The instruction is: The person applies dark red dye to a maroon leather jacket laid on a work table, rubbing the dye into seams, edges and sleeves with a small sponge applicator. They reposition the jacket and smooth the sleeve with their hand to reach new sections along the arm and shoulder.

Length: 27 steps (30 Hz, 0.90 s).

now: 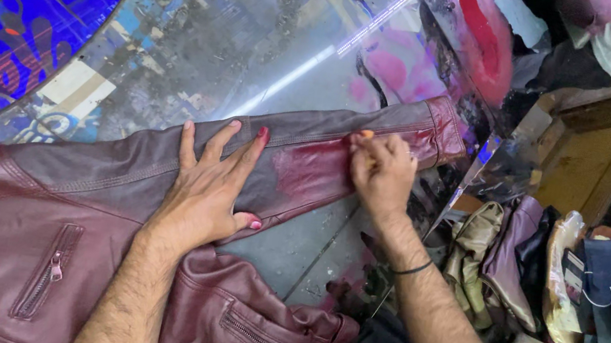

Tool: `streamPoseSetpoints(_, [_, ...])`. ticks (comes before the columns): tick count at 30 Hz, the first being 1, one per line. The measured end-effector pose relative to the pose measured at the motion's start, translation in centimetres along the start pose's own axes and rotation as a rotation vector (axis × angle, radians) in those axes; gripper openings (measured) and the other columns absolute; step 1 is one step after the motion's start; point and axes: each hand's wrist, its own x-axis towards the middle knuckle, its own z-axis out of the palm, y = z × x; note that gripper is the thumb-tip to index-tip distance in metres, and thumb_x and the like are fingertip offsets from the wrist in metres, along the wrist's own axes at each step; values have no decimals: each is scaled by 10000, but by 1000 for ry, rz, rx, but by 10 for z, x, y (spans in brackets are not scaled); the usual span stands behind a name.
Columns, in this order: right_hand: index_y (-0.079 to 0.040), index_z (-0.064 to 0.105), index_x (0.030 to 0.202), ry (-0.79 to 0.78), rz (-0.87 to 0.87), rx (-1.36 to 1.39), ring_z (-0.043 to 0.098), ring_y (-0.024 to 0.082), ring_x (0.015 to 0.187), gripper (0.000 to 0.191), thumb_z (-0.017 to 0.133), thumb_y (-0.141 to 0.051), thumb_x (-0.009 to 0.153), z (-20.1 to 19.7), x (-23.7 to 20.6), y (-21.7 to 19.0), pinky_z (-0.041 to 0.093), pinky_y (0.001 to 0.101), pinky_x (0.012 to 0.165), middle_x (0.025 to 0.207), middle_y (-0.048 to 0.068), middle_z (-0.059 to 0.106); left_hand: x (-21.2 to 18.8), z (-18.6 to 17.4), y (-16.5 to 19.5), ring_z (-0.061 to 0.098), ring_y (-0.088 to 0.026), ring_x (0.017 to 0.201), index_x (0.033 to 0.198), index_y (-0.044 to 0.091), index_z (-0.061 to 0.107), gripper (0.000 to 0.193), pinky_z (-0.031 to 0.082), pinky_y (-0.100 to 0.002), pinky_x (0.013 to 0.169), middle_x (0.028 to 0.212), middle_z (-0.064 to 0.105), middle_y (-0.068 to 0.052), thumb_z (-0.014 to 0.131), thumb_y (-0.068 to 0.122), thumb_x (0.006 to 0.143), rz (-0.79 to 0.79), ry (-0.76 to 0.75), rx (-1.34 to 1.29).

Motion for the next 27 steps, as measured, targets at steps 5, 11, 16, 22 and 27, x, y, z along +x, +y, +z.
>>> streamPoseSetpoints(5, [-126,756,993,111,146,-7,623,256,895,80,765,-170,928,-5,7,18,465,422,765,926,48,635,1,0,-2,251,-370,1478,1579,76,150,1324,-13,-714,1164,1519,480,-95,925,394,554,1,-9,-2])
streamPoseSetpoints(11, [-135,779,992,72,163,-123,613,280,886,98,777,-181,905,-9,9,28,420,452,755,891,60,633,0,0,-1,230,-370,1492,1575,86,152,1314,-13,-712,1169,1501,491,-100,924,406,560,-8,-15,12])
streamPoseSetpoints(16, [-172,779,993,23,11,-71,635,264,941,95,746,-168,904,-13,14,27,409,448,780,930,28,655,1,0,-1,223,-362,1488,1624,99,159,1344,-28,-711,1168,1497,488,-91,923,411,563,-33,-43,9])
streamPoseSetpoints(22, [-155,776,1017,37,99,-129,626,259,944,143,782,-212,886,-18,21,36,414,441,788,923,35,631,0,2,-5,233,-361,1484,1591,84,192,1286,-22,-710,1162,1546,472,-97,910,415,577,-11,-35,20])
streamPoseSetpoints(27, [-182,765,1048,110,168,-88,641,240,989,115,752,-220,940,-23,24,37,438,409,809,1041,5,667,-4,1,-16,319,-340,1475,1580,94,217,1159,23,-704,1179,1391,578,-111,877,379,671,50,88,-82])
